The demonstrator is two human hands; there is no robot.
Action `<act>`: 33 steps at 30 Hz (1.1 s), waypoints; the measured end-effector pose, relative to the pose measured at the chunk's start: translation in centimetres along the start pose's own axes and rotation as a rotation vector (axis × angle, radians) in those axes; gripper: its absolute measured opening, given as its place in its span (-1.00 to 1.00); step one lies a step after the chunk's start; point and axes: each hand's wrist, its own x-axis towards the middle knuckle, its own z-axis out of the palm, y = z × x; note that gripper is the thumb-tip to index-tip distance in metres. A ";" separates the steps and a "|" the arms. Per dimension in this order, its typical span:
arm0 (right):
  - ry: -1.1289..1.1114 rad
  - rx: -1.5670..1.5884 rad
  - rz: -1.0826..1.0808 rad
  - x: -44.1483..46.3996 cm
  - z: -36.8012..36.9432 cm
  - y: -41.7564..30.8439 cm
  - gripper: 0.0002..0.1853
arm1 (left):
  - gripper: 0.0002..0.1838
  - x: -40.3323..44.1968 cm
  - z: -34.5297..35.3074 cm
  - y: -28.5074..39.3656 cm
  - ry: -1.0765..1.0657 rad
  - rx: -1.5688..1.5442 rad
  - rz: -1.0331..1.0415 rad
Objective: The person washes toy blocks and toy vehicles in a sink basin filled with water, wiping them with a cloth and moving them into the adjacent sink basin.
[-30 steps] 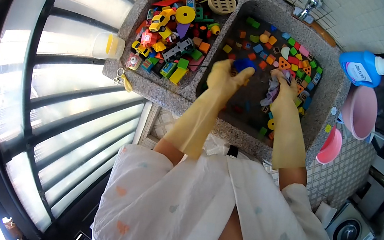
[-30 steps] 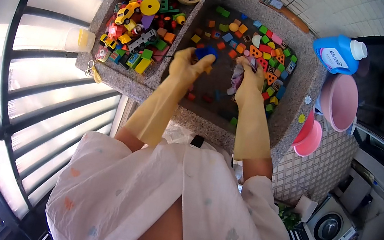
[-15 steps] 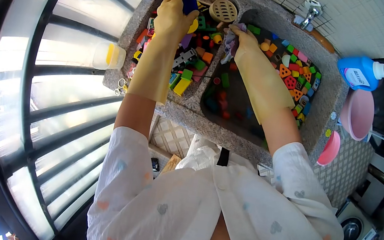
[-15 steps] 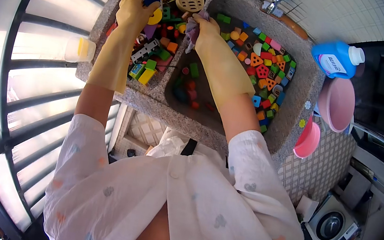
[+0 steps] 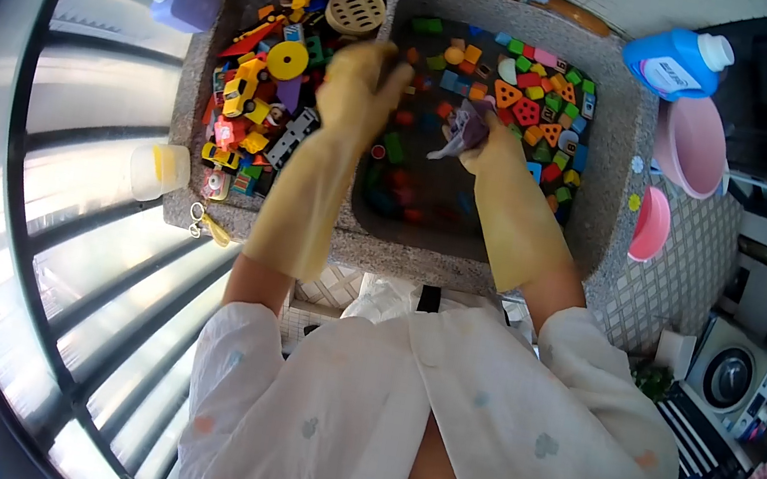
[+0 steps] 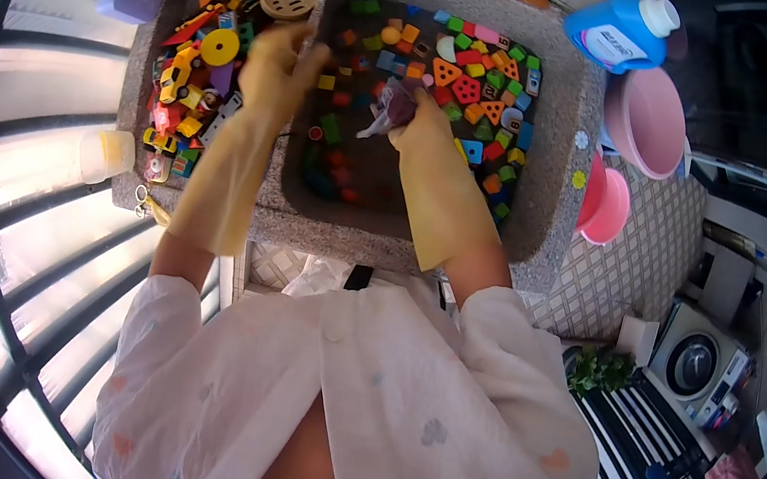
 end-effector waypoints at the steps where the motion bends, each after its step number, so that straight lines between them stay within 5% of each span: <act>1: 0.012 0.016 -0.005 0.6 -2.9 -1.2 -0.69 | -0.57 -2.2 3.1 0.1 -0.249 -0.321 -0.224; 4: -0.049 0.105 0.071 0.7 -9.5 -5.2 -0.67 | -0.54 -6.1 7.5 1.6 -0.633 -0.330 -0.426; 7: 0.090 -0.070 -0.103 -1.9 -14.0 -7.9 -0.56 | -0.59 -5.3 12.0 -1.6 -0.522 0.093 -0.192; 9: -0.068 -0.224 -0.306 -3.1 -16.6 -9.9 -0.43 | -0.53 -1.5 13.0 -1.0 -0.464 0.268 -0.123; 13: -0.085 -0.214 -0.305 -4.3 -19.2 -12.4 -0.30 | -0.48 3.8 16.5 0.1 -0.477 0.294 -0.022; 15: -0.060 -0.234 -0.303 -5.0 -19.7 -12.6 -0.30 | -0.44 3.5 19.4 -0.4 -0.675 0.308 0.145; 18: -0.058 -0.308 -0.314 -5.0 -20.2 -12.9 -0.32 | -0.47 -0.3 22.8 0.0 -0.645 0.345 0.215; 20: -0.105 -0.373 -0.278 -5.5 -20.0 -12.7 -0.32 | -0.54 -2.0 26.0 -1.4 -0.713 0.279 0.129; 23: -0.164 -0.388 -0.267 -5.4 -18.9 -12.9 -0.36 | -0.69 -5.4 27.8 -2.0 -0.474 -0.817 -0.633; 24: -0.168 -0.443 -0.261 -5.9 -17.9 -12.9 -0.37 | -0.69 -5.6 27.3 -1.9 -0.481 -0.808 -0.635; 26: -0.093 -0.487 -0.293 -5.8 -15.9 -13.1 -0.41 | -0.65 -5.9 25.9 -0.8 -0.387 -1.167 -1.121; 29: -0.187 -0.504 -0.556 -7.1 -12.0 -12.4 -0.54 | -0.60 -6.6 22.4 2.3 -0.372 -1.476 -1.191; 30: -0.193 -0.506 -0.549 -7.9 -10.5 -12.0 -0.54 | -0.60 -6.8 20.1 4.7 -0.360 -1.474 -1.192; 31: -0.274 -0.528 -0.580 -8.5 -9.0 -11.6 -0.56 | -0.57 -6.8 17.6 7.9 -0.471 -1.027 -0.829; 33: -0.428 -0.654 -0.725 -8.8 -6.9 -10.4 -0.59 | -0.53 -6.4 15.7 10.9 -0.541 -0.574 -0.465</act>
